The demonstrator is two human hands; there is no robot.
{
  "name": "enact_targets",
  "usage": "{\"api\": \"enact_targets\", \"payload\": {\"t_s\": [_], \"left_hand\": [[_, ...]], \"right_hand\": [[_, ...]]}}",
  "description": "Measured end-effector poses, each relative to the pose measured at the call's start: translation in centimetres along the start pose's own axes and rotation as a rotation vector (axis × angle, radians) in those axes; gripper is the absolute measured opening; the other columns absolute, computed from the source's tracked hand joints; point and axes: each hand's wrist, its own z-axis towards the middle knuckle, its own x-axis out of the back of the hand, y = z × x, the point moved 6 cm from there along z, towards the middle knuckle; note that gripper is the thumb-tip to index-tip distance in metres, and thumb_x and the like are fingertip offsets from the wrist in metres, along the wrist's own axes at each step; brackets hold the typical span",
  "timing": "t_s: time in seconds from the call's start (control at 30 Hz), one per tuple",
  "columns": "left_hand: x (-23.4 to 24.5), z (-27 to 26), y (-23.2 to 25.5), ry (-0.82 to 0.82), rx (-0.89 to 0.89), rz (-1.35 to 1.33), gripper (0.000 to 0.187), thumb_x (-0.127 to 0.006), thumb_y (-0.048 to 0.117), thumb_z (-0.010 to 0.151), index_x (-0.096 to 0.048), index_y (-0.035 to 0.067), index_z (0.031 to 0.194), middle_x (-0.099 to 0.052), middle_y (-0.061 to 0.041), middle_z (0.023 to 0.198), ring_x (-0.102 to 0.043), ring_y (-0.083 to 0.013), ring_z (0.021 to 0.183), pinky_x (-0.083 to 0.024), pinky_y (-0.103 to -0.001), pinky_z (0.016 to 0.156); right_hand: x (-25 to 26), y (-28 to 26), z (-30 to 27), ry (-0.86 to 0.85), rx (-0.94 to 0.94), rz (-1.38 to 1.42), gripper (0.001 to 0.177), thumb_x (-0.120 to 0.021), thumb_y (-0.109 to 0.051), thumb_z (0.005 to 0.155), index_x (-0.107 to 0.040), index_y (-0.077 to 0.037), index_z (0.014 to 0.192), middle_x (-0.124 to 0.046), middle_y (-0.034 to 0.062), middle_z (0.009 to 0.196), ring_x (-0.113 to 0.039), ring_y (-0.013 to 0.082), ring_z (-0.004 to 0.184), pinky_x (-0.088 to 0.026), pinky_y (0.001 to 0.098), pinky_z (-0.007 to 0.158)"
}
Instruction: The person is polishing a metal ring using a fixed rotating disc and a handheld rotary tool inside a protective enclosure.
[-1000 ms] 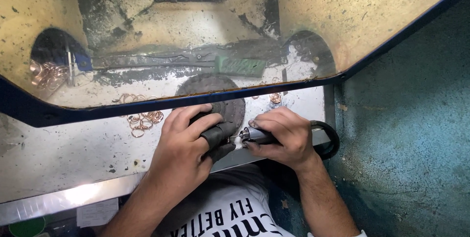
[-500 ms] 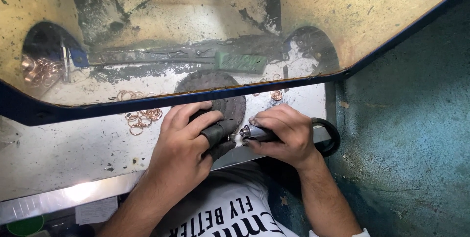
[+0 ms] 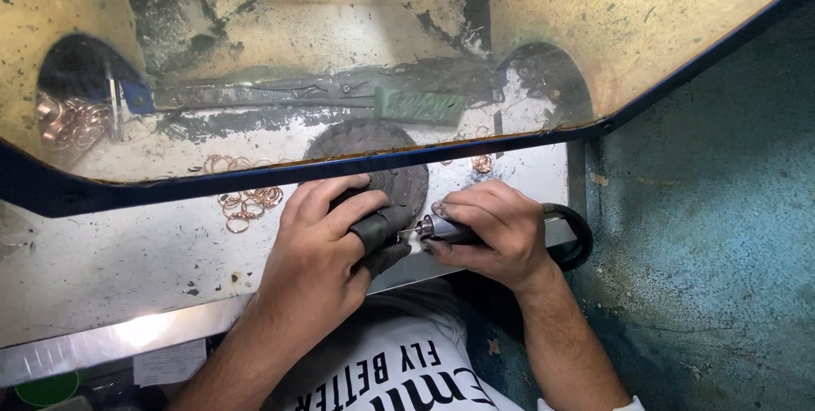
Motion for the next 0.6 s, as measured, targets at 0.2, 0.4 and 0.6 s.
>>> {"api": "enact_targets", "payload": {"t_s": [0.2,0.4,0.6], "left_hand": [[0.05,0.06,0.06,-0.006,-0.002,0.015,0.052,-0.067,-0.001,0.058,-0.074,0.004,0.109,-0.068,-0.003,0.124,-0.057,-0.0355,0.124,-0.041,-0.054,0.104],[0.12,0.15,0.10,0.011,0.002,0.008,0.044,-0.074,0.001,0.064,-0.076,0.007,0.108,-0.069,-0.002,0.122,-0.058,-0.0346,0.122,-0.042,-0.053,0.101],[0.00,0.06,-0.04,-0.008,0.004,0.006,0.042,-0.070,-0.002,0.058,-0.076,0.003,0.100,-0.069,-0.003,0.123,-0.057,-0.0348,0.124,-0.040,-0.055,0.104]], "right_hand": [[0.29,-0.14,0.15,0.027,0.005,0.020,0.032,-0.080,-0.027,0.089,-0.065,0.000,0.096,-0.073,0.0127,0.092,-0.071,0.0281,0.076,-0.057,0.0400,0.072],[0.09,0.31,-0.41,0.038,-0.006,0.001,0.036,-0.083,-0.027,0.087,-0.066,0.001,0.102,-0.073,0.0134,0.094,-0.071,0.0287,0.077,-0.058,0.0400,0.072],[-0.11,0.28,-0.38,0.009,-0.016,0.012,0.034,-0.083,-0.027,0.087,-0.066,0.001,0.098,-0.073,0.0146,0.094,-0.070,0.0304,0.077,-0.055,0.0416,0.072]]}}
